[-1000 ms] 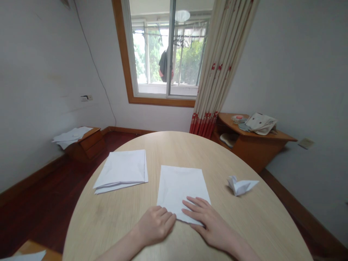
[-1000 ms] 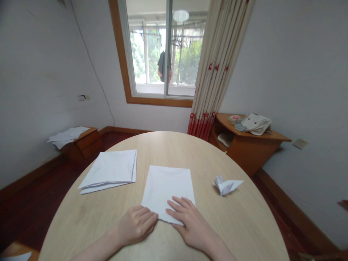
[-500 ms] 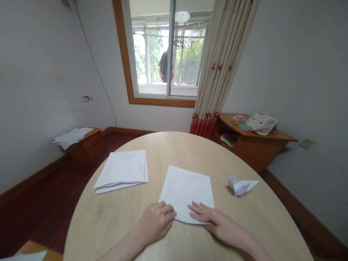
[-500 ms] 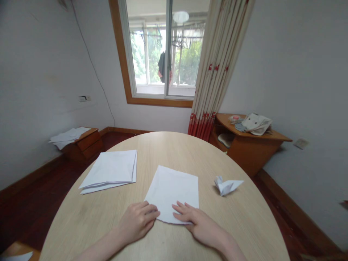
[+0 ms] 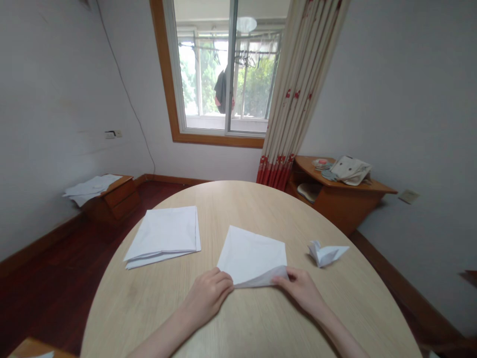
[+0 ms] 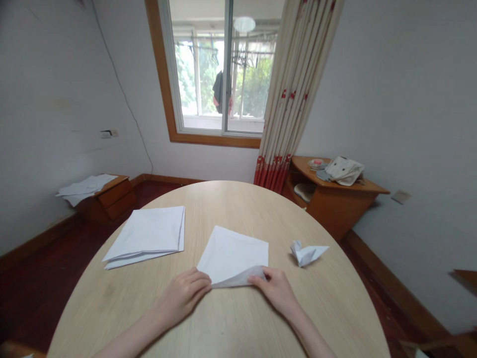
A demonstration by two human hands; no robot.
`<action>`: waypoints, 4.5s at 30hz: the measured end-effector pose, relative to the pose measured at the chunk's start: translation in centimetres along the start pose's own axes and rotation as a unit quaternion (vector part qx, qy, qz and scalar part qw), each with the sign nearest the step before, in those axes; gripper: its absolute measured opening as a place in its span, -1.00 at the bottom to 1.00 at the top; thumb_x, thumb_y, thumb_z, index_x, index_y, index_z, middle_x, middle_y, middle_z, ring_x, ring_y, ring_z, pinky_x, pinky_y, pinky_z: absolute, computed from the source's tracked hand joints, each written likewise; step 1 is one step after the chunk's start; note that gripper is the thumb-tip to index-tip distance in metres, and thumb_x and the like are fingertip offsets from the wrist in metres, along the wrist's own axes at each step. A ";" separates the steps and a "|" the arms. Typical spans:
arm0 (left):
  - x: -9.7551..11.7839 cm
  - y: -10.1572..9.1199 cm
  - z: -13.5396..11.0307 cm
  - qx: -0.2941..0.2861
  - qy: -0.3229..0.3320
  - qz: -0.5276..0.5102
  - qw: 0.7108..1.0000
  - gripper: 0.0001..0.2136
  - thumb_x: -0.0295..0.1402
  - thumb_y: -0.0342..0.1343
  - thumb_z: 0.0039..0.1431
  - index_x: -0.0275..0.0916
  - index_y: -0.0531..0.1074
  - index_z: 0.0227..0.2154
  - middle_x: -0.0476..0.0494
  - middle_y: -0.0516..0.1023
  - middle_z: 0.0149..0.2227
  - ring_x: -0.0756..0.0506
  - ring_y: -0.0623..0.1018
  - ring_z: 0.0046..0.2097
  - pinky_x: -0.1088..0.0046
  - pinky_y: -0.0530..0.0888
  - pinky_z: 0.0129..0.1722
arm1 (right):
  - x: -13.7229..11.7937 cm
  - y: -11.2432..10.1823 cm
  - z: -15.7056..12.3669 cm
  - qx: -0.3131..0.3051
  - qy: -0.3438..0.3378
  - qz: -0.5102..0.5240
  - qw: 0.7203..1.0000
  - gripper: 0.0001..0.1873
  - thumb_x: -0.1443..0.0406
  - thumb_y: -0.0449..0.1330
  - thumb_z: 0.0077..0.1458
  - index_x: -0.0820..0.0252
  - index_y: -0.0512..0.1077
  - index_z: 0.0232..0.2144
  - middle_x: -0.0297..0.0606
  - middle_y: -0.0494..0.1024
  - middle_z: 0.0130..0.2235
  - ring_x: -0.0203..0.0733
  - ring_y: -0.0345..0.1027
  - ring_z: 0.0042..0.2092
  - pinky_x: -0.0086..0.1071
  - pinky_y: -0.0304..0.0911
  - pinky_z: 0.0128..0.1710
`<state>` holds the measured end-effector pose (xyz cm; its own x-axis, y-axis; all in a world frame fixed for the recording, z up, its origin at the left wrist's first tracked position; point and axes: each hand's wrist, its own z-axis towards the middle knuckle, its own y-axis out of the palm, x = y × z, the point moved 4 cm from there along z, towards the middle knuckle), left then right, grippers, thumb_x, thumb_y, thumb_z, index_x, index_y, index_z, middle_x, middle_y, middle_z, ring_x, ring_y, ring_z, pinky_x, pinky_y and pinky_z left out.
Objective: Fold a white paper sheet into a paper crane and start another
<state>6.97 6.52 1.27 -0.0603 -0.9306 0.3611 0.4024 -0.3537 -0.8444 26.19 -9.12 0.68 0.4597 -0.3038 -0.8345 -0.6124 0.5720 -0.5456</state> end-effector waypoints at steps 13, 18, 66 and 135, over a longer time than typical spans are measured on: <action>-0.8 1.1 -0.1 -0.052 -0.102 0.100 0.988 -0.91 -0.38 0.05 0.28 -0.23 0.36 -0.35 -0.07 0.42 -0.25 -0.12 0.44 -0.25 0.39 0.34 -0.29 | 0.8 1.1 0.2 0.108 -0.024 -0.013 0.994 -0.55 -0.08 0.03 0.01 0.11 0.15 -0.63 -0.45 0.20 -0.61 -0.26 0.08 -0.52 -0.43 0.05 -0.53; -0.9 0.9 0.2 -0.066 -0.124 0.100 0.985 -0.89 -0.37 0.06 0.28 -0.23 0.39 -0.37 -0.09 0.41 -0.24 -0.12 0.44 -0.24 0.39 0.34 -0.28 | 1.0 1.2 1.0 0.110 -0.028 -0.033 0.993 -0.53 -0.11 -0.02 0.04 0.09 0.11 -0.63 -0.44 0.21 -0.61 -0.25 0.11 -0.52 -0.43 0.06 -0.53; 0.7 0.6 -0.1 -0.055 -0.083 0.007 0.995 -0.92 -0.40 0.10 0.23 -0.25 0.40 -0.39 -0.08 0.42 -0.23 -0.13 0.38 -0.18 0.32 0.30 -0.20 | -4.5 7.5 -0.9 0.155 -0.393 -0.437 0.794 -0.84 0.38 0.06 0.16 0.09 0.42 -0.38 -0.29 0.54 -0.12 -0.10 0.13 0.16 0.00 -0.59 0.22; 1.0 -0.9 -0.2 -0.159 0.006 -0.009 0.987 -0.34 -0.04 0.26 0.00 -0.17 0.27 0.15 -0.22 0.35 0.06 -0.28 0.31 0.04 0.06 0.20 0.15 | -5.0 6.4 0.3 0.069 -0.431 -0.386 0.813 -0.47 0.49 -0.04 0.16 0.20 0.16 0.19 -0.17 0.23 0.24 -0.05 -0.14 0.29 -0.07 -0.12 0.20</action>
<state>6.41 5.85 2.32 -0.0765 -0.9245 0.3734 0.0937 -0.3795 -0.9204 20.14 -3.71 1.35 0.9890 0.0002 0.1482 0.1224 0.5624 -0.8177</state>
